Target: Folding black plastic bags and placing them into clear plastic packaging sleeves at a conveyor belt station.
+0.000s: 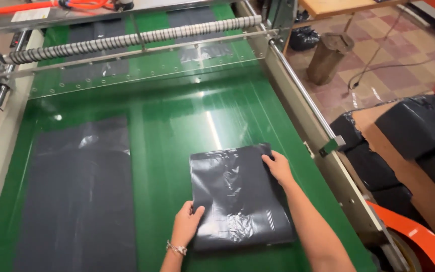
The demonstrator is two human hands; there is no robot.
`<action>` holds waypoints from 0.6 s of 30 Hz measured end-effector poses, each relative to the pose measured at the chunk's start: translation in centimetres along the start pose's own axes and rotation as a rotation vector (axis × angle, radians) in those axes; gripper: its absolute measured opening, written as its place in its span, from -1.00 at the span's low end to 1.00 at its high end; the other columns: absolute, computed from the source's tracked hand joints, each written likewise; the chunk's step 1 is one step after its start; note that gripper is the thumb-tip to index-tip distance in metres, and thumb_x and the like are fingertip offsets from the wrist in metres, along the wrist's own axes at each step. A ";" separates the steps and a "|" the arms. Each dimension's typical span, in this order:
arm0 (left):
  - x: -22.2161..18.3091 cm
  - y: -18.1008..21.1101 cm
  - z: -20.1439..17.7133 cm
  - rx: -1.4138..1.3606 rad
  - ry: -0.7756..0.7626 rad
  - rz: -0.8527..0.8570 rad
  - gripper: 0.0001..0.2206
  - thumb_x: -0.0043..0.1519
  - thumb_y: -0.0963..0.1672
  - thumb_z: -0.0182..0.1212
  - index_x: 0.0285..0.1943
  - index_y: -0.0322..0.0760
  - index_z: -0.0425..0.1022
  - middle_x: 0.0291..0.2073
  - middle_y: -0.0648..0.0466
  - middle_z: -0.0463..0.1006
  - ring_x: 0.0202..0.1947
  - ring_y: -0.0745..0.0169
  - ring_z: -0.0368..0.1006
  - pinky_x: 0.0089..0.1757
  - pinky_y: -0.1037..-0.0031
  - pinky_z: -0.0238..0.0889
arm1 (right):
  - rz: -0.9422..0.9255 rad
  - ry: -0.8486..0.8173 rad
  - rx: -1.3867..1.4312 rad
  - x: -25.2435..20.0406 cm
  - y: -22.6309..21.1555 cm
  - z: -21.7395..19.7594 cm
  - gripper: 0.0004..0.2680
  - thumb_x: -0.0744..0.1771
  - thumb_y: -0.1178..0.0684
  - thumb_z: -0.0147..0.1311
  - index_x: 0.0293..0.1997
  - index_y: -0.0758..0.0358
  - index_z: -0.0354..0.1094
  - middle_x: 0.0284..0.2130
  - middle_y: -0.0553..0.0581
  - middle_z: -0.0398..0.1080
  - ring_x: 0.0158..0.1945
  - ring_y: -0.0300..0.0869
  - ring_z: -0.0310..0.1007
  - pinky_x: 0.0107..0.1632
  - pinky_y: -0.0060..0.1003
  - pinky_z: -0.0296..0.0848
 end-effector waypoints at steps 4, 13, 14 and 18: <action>0.4 -0.7 1.0 0.215 0.071 0.033 -0.77 0.21 0.01 0.11 -0.33 -0.16 0.27 -0.62 0.12 0.33 -0.55 0.21 0.23 -0.35 0.33 0.16 | 0.028 -0.044 -0.211 1.9 0.1 0.1 -0.81 0.29 -0.11 0.09 -0.42 0.15 0.28 -0.43 0.07 0.45 -0.33 -0.14 0.36 -0.21 -0.21 0.27; -2.5 3.6 1.8 1.092 0.541 0.253 -0.60 0.06 0.14 0.23 -0.12 -0.08 0.32 -0.28 0.13 0.38 -0.31 0.15 0.42 -0.47 0.31 0.35 | -0.311 -0.346 -0.708 5.8 -3.4 2.3 -0.43 0.12 -0.12 0.38 0.19 0.15 0.21 0.02 0.14 0.26 0.11 0.06 0.19 0.09 -0.03 0.32; -2.9 5.3 2.7 0.952 0.457 0.473 -0.73 0.08 0.04 0.16 -0.16 -0.06 0.32 -0.34 0.12 0.37 -0.36 0.09 0.35 -0.52 0.27 0.25 | -0.239 -0.403 -0.716 5.9 -3.6 2.6 -0.48 0.12 -0.11 0.38 0.12 0.13 0.23 -0.03 0.16 0.35 0.03 0.06 0.31 0.02 -0.06 0.34; -5.6 11.0 6.8 0.564 -0.066 0.922 -0.73 0.17 -0.05 0.24 -0.04 -0.22 0.41 -0.15 0.00 0.46 -0.17 -0.04 0.31 -0.31 0.20 0.29 | -0.338 -0.549 -0.963 8.6 -1.1 5.4 -0.53 0.17 -0.27 0.28 0.06 0.15 0.35 -0.01 0.17 0.37 0.11 0.08 0.29 0.06 0.00 0.37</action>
Point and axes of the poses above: each hand's wrist, its own x-axis towards the middle knuckle, its own z-axis out of the palm, y = z × x, the point moved 6 cm from there along x, towards the middle knuckle
